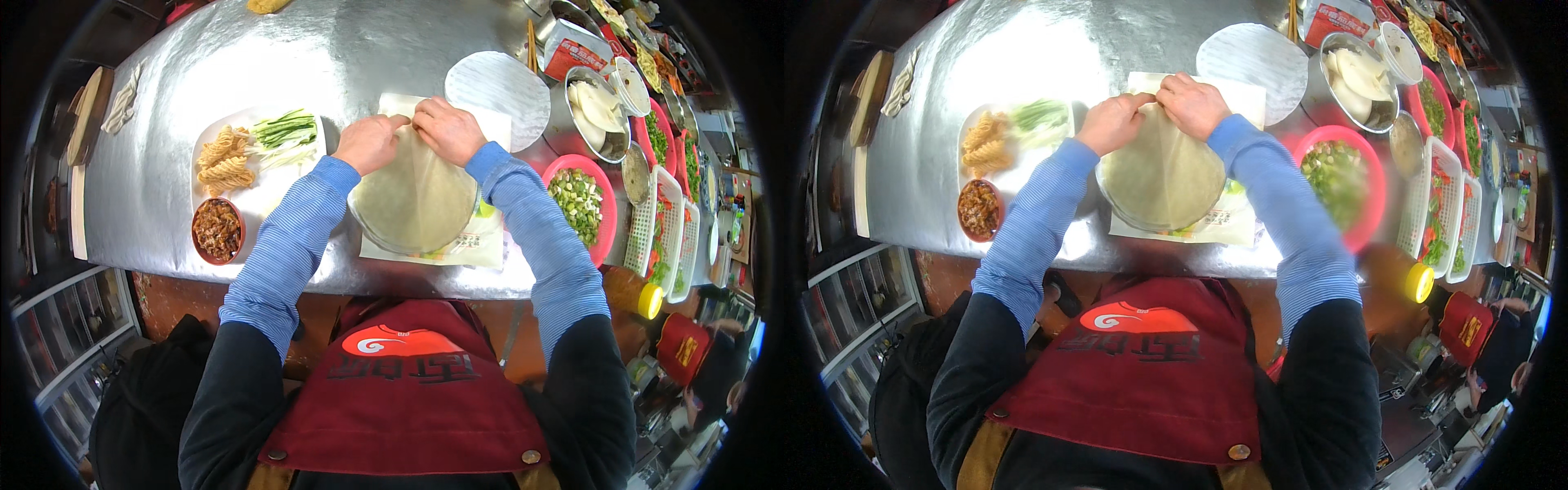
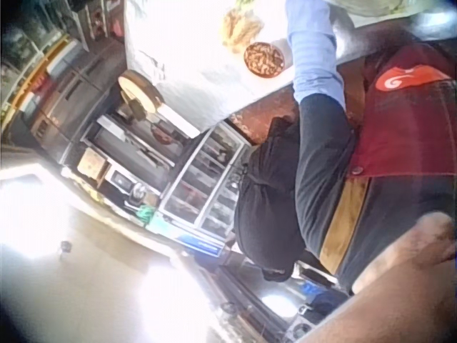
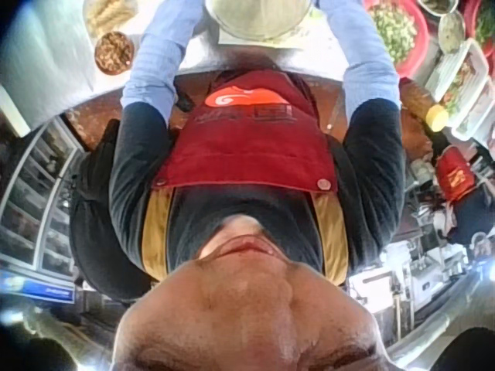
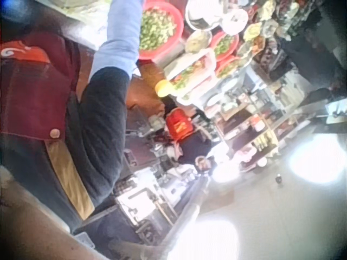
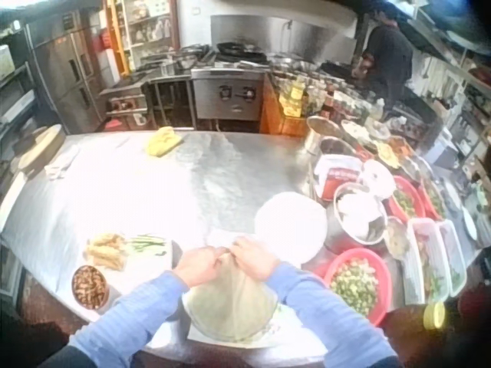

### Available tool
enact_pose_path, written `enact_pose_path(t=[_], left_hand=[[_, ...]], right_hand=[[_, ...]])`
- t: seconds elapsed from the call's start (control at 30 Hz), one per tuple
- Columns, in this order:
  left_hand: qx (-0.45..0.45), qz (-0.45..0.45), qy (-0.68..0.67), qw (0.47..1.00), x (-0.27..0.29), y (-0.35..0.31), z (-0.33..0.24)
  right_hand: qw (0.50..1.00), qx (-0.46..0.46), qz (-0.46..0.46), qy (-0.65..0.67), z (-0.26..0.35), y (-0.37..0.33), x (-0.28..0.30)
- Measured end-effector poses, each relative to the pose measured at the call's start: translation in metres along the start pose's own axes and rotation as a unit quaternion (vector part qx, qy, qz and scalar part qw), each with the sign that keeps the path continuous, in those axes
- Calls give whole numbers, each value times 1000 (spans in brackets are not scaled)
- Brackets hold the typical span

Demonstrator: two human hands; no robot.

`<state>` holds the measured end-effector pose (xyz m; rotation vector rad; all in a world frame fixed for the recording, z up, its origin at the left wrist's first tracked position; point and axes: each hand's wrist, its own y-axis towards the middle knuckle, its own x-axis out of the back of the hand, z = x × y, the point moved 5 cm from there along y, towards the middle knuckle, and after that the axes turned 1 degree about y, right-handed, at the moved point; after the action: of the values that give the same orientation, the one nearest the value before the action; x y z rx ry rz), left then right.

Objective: The person assembles wraps by placing fillings onto thin sheets, folding them, and stacking the finished wraps. They handle green onions, a brown filling, and thin sheets, repeatedly folding and stacking the wraps on a tray.

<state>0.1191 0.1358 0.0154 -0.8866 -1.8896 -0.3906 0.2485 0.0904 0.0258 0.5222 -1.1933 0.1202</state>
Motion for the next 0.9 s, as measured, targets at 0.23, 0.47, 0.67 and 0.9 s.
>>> enact_pose_path(t=[0.23, 0.47, 0.67, 0.9], left_hand=[[-9, 21, 66, 998, -10, 6, -1], [-9, -39, -14, 999, 2, 11, -9], [-52, -6, -24, 998, -12, 30, -5], [-70, -43, -25, 996, -22, 35, 2]], right_hand=[[996, 81, -28, 22, 24, -21, 29], [998, -25, -31, 47, 6, -26, 28], [991, -81, -52, 95, 4, -20, 18], [998, -42, -7, 54, 4, -17, 8]])
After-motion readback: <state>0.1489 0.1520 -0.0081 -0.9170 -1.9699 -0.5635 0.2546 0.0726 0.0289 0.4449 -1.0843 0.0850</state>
